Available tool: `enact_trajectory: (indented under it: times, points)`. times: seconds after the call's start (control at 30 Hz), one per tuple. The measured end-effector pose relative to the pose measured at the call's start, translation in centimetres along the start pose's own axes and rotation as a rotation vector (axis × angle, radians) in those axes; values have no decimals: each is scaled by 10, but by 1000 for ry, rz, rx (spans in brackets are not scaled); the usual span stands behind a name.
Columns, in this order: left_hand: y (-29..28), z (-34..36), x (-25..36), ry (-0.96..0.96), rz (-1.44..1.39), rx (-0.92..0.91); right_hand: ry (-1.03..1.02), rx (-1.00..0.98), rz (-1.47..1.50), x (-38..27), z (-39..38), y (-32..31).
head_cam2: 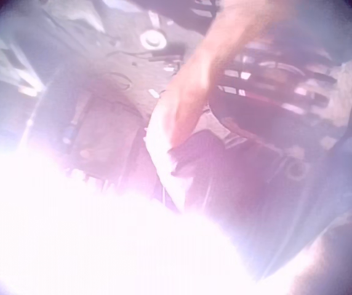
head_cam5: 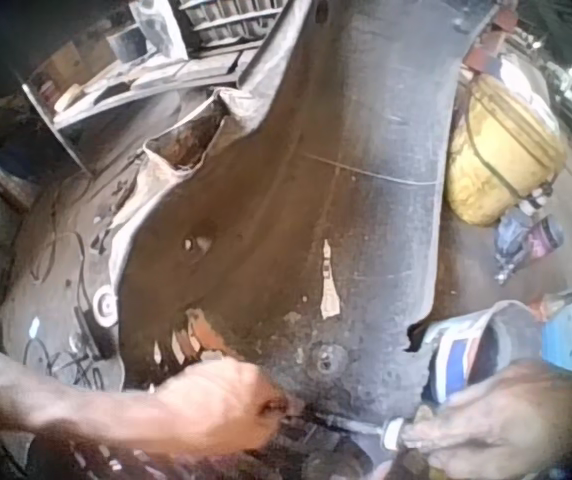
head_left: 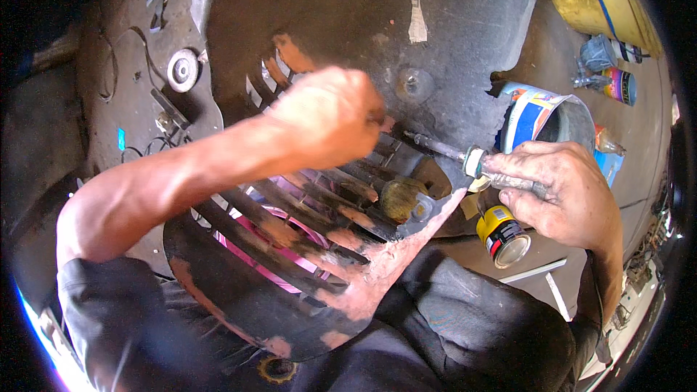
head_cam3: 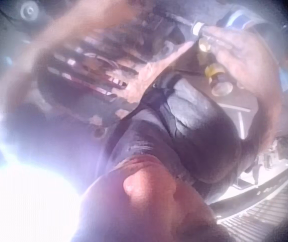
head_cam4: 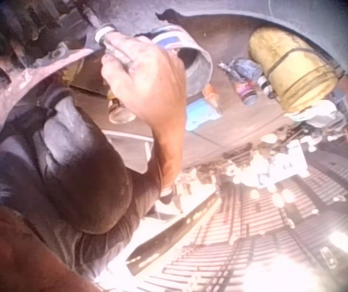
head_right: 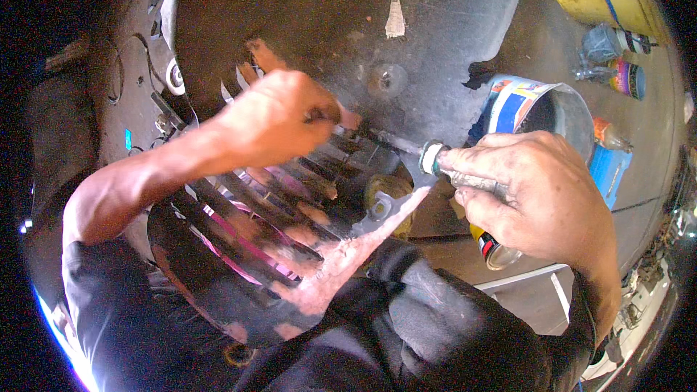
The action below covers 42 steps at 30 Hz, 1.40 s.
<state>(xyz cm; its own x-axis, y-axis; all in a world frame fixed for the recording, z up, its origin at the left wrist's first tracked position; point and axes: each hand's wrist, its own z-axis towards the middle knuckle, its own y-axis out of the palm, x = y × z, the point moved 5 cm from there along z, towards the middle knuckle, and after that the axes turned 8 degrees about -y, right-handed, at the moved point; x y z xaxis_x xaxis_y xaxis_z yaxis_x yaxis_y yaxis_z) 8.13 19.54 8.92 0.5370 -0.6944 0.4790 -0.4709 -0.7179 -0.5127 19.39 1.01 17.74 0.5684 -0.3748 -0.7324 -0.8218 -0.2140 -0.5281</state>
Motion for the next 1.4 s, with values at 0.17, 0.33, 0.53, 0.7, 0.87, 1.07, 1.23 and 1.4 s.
enact_trajectory:
  times: [0.17, 0.33, 0.53, 0.7, 0.87, 1.07, 1.23, 1.4]
  points:
    - [-83, -54, -19, 159, -71, 55, -6, 3, -44, 3, -5, -1]
    - [-119, -157, -124, -362, -105, 601, -31, -23, -38, -5, 3, -1]
    - [-36, -202, -160, -761, 70, -317, 34, -20, -53, 1, -1, 1]
    - [32, -269, -117, -554, -47, -666, -6, -56, -30, -2, 10, 1]
    - [103, -269, -71, -111, -444, -431, 47, -74, -56, 2, 3, -2]
    - [190, -270, -53, 19, -368, -664, 15, -107, -21, 6, 5, -2]
    - [173, -293, -46, 86, -357, -809, -58, -128, -78, 7, 8, -3]
    - [63, -288, -20, 212, -158, -529, 56, -128, -56, 24, -1, -3]
